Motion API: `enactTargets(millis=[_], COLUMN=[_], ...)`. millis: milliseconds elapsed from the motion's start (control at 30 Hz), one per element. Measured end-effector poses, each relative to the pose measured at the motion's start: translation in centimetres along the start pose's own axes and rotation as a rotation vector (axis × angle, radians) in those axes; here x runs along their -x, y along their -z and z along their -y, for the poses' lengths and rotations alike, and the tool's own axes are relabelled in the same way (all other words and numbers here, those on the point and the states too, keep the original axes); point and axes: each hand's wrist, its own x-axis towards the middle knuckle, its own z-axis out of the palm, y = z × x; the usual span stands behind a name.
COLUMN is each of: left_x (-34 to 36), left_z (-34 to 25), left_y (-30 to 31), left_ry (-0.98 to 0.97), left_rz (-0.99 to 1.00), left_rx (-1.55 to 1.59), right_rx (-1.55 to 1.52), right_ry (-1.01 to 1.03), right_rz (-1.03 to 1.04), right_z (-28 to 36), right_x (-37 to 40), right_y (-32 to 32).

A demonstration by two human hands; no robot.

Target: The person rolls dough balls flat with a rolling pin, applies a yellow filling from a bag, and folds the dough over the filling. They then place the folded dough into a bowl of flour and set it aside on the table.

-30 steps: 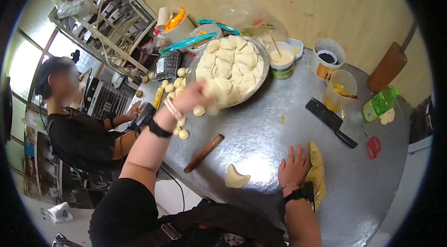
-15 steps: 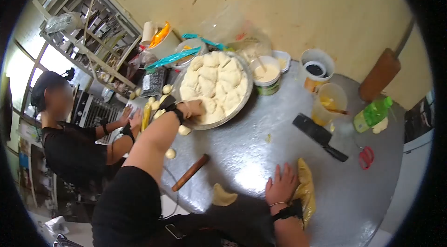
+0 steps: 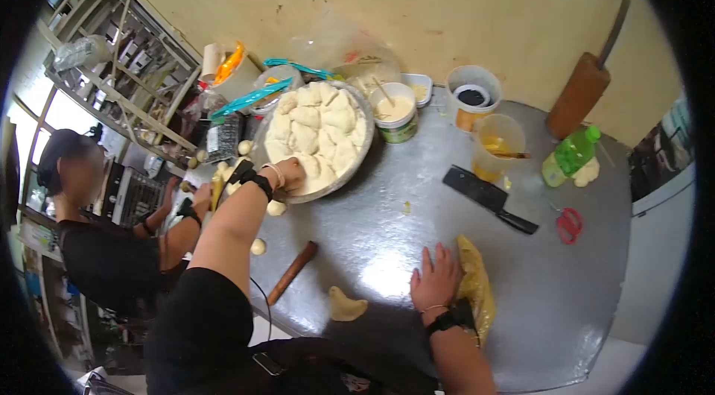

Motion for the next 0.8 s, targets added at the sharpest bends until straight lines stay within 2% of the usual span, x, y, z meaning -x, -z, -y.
enactTargets(millis=[33, 67, 100, 133, 200, 267, 300, 333, 367, 400, 433, 467, 500, 533, 567, 633, 667, 700, 733, 800], left_x=[-0.2, 0.9, 2.1, 4.6, 6.0, 2.8, 6.0, 6.4, 8.6, 8.1, 8.4, 11.4, 13.8, 22.0, 20.9, 23.6, 24.9, 25.2, 26.3, 27.9], left_z=[-0.6, -2.0, -3.5, -5.1, -5.9, -3.9, -7.0, -7.5, -9.5, -9.3, -8.9, -11.3, -13.0, -18.9, -16.7, -15.9, -15.6, -13.9, -13.7, -15.8], left_y=[0.2, 1.1, 2.0, 3.7, 6.0, 8.1, 10.6, 11.6, 12.3, 11.3, 9.5, 7.4, 4.2, 4.5, -0.6, -10.3, -13.7, -18.4, -19.2, -17.7], left_ry=[-0.11, -0.106, -0.093, 0.041, 0.067, -0.04, -0.131, -0.049, -0.132, -0.206, -0.299, -0.4, -0.467, -0.247, -0.738, -0.887, -0.793, -0.819, -0.842, -0.563], left_rz=[0.112, 0.21, 0.307, 0.402, 0.488, 0.389, 0.248, 0.027, -0.33, -0.723, -0.842, -0.963, -0.823, -0.379, -0.256, 0.032, 0.159, 0.113, 0.034, 0.073], left_rx=[-0.071, 0.027, 0.123, 0.385, 0.797, 0.925, 1.04, 0.998, 0.734, 0.323, 0.262, 0.198, 0.368, 0.479, 0.253, 0.227, 0.062, 0.005, -0.085, -0.121], right_rx=[0.01, 0.038, 0.041, 0.037, 0.043, 0.034, 0.029, 0.02, 0.021, 0.022, 0.027, 0.025, 0.024, 0.025, 0.025, 0.027, 0.024, 0.023, 0.023, 0.018], right_ry=[0.005, -0.013, 0.003, 0.019, 0.015, 0.022, 0.027, 0.029, 0.028, 0.025, 0.024, 0.022, 0.02, 0.018, 0.017, 0.018, 0.019, 0.022, 0.026, 0.023], right_rz=[-0.014, 0.009, -0.004, -0.014, -0.021, -0.022, -0.026, -0.029, -0.031, -0.034, -0.042, -0.038, -0.036, -0.033, -0.037, -0.042, -0.049, -0.054, -0.057, -0.037], right_z=[-0.3, -0.2, -0.3, -0.5, -0.5, -0.2, -0.3, -0.1, 0.0, 0.0, -0.1, -0.1, -0.1, -0.1, -0.1, -0.1, -0.1, -0.1, -0.1, 0.0], right_x=[-0.2, -0.3, -0.2, -0.2, -0.4, -0.3, -0.3, -0.2, -0.2, -0.2, -0.2, -0.1, -0.2, -0.1, -0.1, 0.0, 0.0, 0.0, 0.0, -0.1], right_y=[-0.3, -0.3, -0.5, -0.5, -0.3, -0.1, 0.0, 0.1, 0.0, 0.0, 0.0, -0.1, -0.1, -0.1, -0.1, -0.1, -0.2, -0.2, -0.2, 0.1])
